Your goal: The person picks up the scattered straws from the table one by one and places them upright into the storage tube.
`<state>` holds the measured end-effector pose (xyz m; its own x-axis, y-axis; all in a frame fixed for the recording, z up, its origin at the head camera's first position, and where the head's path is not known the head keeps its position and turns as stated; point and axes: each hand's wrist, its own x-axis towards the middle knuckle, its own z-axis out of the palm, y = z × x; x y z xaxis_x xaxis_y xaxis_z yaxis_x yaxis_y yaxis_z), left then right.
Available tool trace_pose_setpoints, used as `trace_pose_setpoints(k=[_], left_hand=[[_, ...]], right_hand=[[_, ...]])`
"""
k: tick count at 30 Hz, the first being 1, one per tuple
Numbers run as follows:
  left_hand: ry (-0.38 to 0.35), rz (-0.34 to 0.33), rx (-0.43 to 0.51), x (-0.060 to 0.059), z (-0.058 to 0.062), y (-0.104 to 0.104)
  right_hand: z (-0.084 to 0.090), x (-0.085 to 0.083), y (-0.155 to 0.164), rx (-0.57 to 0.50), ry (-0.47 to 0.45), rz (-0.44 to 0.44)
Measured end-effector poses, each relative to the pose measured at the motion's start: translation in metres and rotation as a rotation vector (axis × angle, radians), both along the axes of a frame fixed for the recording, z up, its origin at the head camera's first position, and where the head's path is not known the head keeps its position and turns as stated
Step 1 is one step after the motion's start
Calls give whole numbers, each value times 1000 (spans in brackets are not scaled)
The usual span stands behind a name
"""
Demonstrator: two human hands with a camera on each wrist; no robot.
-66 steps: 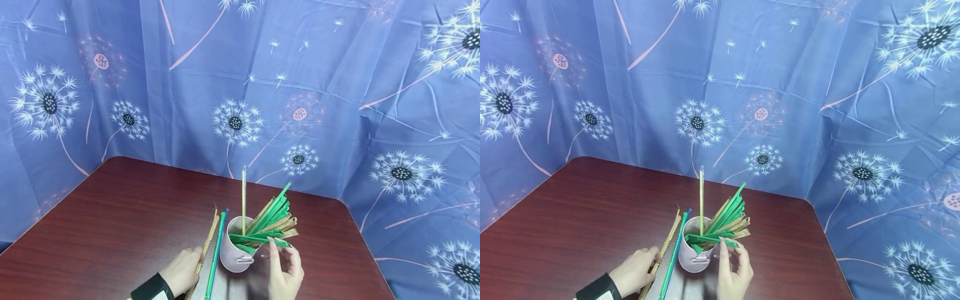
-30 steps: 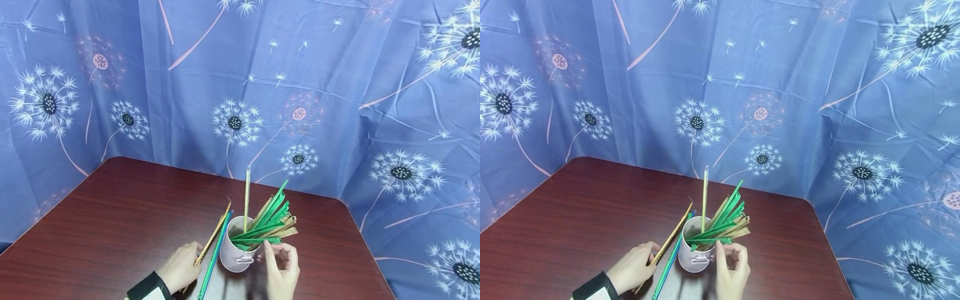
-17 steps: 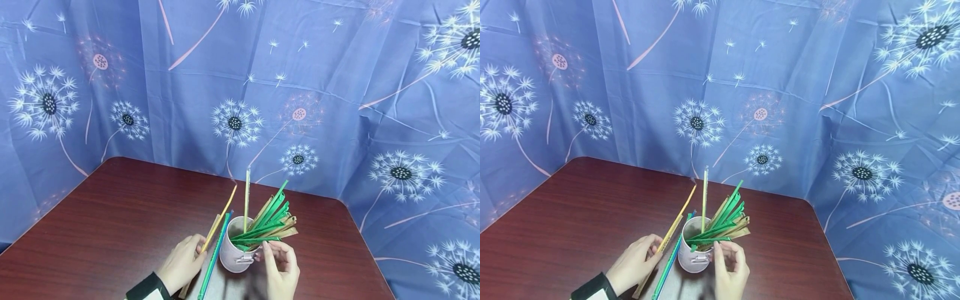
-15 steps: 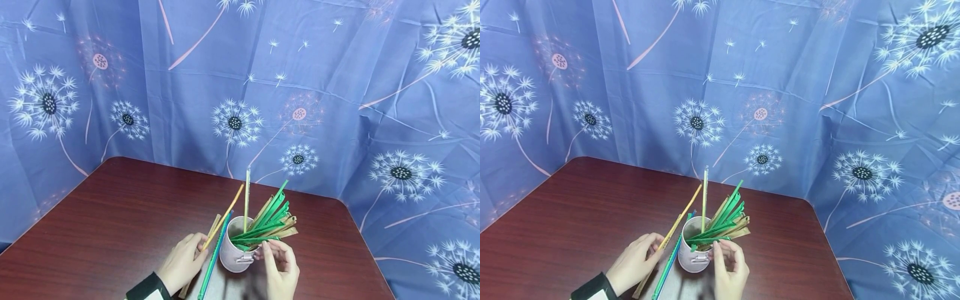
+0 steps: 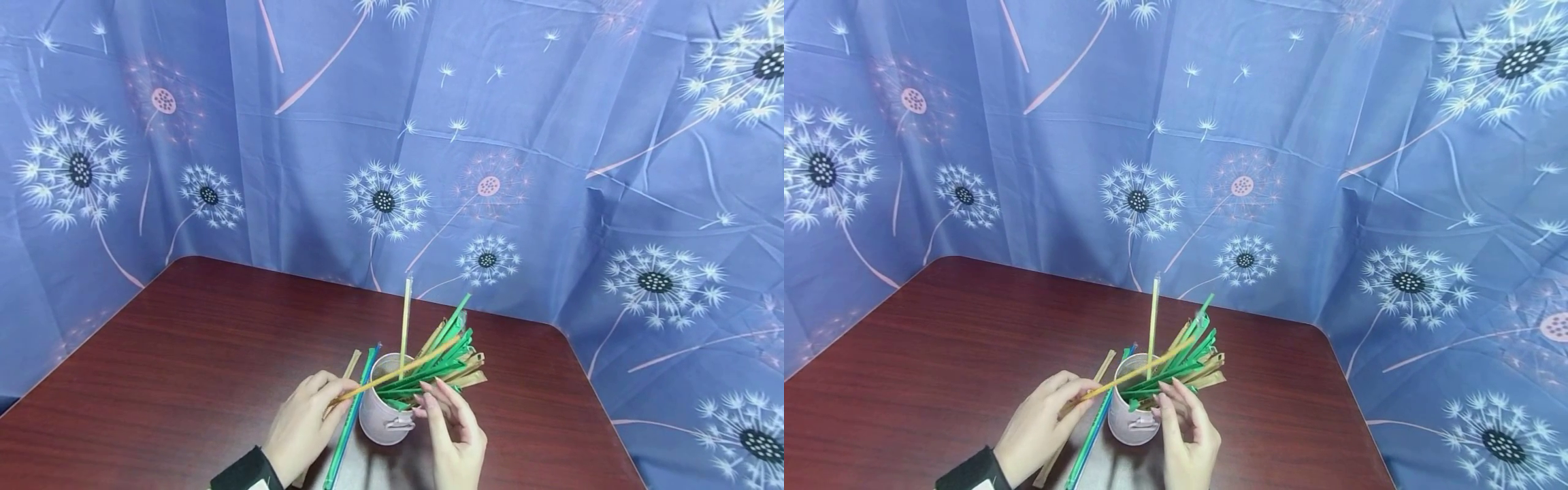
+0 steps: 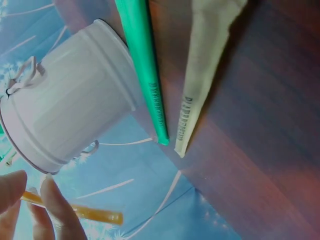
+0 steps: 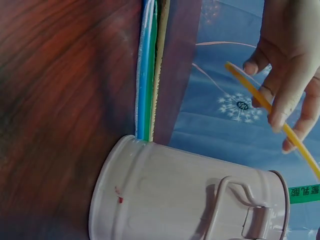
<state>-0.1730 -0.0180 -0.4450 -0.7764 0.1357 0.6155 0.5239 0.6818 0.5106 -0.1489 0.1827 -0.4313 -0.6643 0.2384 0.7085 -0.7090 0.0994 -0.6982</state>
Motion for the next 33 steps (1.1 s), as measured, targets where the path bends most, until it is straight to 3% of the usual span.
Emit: trace_pose_setpoints(k=[7,14,20,26,30,33], left_hand=[[117,-54,-34,0,0,3],[128,-81,-43,2,1,5],[134,-76,-48,2,1,5],[4,25,-99,2,0,2],[-99,82,-211,2,-6,-2],[-179,80,-295,3,-15,-5]], right_hand=[[2,2,-1,-56,35,19],[3,2,-3,-117,155,60],[5,3,-5,-155,181,62],[12,1,-4,-236,298,84],[17,0,0,-328,401,101],[19,-1,3,-384,465,113]])
